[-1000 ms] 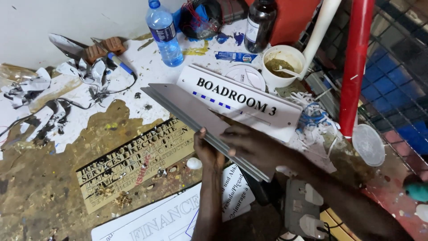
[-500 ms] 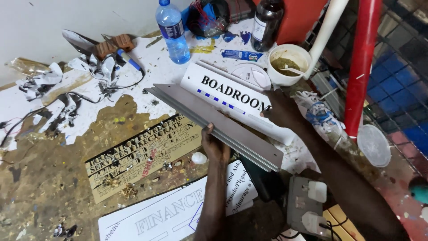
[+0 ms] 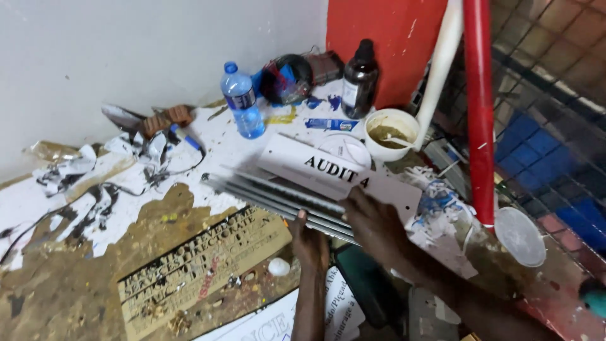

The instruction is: Trimming the edges of a sign with a utility knife and then sorting through a stack of finished signs on a workbench.

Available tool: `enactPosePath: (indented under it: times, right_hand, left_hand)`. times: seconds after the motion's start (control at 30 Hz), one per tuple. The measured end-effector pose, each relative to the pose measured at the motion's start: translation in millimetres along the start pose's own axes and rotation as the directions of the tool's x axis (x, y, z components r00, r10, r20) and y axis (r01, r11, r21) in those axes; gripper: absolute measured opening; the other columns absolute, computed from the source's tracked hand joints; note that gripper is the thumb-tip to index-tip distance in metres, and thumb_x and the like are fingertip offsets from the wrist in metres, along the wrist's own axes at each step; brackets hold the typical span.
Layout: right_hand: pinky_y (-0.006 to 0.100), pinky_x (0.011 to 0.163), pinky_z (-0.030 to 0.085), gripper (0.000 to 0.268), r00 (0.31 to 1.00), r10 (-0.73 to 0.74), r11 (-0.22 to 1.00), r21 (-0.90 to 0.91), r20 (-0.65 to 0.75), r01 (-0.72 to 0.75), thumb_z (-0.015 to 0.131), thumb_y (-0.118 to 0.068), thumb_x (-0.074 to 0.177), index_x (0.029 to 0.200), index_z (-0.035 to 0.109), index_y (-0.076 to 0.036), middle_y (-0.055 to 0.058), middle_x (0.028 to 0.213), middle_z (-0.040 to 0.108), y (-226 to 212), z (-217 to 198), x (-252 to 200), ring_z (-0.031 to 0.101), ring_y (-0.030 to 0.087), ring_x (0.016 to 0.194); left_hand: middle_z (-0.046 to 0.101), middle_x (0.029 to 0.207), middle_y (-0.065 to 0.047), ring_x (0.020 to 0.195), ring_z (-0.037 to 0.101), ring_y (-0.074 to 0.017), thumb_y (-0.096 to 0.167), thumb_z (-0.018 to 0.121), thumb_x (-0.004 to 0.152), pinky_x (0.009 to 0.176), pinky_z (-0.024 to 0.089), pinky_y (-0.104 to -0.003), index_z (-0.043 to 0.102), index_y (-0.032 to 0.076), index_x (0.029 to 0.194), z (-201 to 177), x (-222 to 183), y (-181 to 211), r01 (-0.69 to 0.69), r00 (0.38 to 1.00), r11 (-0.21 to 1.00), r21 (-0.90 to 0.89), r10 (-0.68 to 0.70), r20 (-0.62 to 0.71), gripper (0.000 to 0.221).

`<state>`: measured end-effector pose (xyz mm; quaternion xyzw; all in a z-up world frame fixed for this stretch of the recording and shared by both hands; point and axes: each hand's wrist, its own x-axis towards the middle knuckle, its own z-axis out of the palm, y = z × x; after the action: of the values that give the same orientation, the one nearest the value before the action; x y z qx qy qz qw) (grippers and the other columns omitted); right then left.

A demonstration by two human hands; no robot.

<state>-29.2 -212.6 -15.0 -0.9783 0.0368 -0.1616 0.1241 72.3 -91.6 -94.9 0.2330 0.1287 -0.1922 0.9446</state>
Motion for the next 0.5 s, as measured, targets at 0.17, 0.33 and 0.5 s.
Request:
enactPosePath:
  times: [0.17, 0.33, 0.5]
  right_hand:
    - [0.047, 0.056, 0.061, 0.048, 0.977, -0.187, 0.979, -0.099, -0.101, 0.177, 0.077, 0.008, 0.080, 0.125, 0.071, -0.007, 0.011, 0.113, 0.059, -24.2, 0.5, -11.2, 0.069, 0.034, 0.088]
    - [0.044, 0.073, 0.061, 0.083, 0.961, -0.244, 0.968, 0.021, -0.132, 0.248, 0.086, 0.011, 0.069, 0.147, 0.065, -0.010, 0.017, 0.140, 0.063, -25.7, 7.3, -21.6, 0.068, 0.032, 0.112]
    - [0.051, 0.092, 0.052, 0.065, 0.947, -0.296, 0.931, 0.185, -0.124, 0.315, 0.068, 0.013, 0.090, 0.154, 0.064, -0.002, 0.020, 0.136, 0.063, -33.1, 1.7, -27.7, 0.061, 0.039, 0.121]
  left_hand:
    - [0.071, 0.131, -0.010, 0.123, 0.069, -0.0321, 0.033, 0.076, 0.104, 0.118, 0.050, -0.054, 0.066, 0.020, 0.135, -46.4, 23.1, -15.9, 0.043, 0.997, 0.997, -0.067, -0.039, 0.070, 0.036]
    - [0.077, 0.136, -0.019, 0.127, 0.072, -0.0394, 0.036, 0.075, 0.100, 0.114, 0.057, -0.052, 0.064, 0.003, 0.146, -49.7, 20.8, -3.3, 0.083, 0.967, 0.988, -0.129, -0.048, 0.249, 0.058]
    - [0.078, 0.121, -0.022, 0.111, 0.074, -0.0415, 0.038, 0.078, 0.091, 0.091, 0.064, -0.052, 0.068, -0.003, 0.139, -26.6, 3.4, 11.2, -0.061, 0.942, 0.996, -0.068, 0.080, 0.326, 0.064]
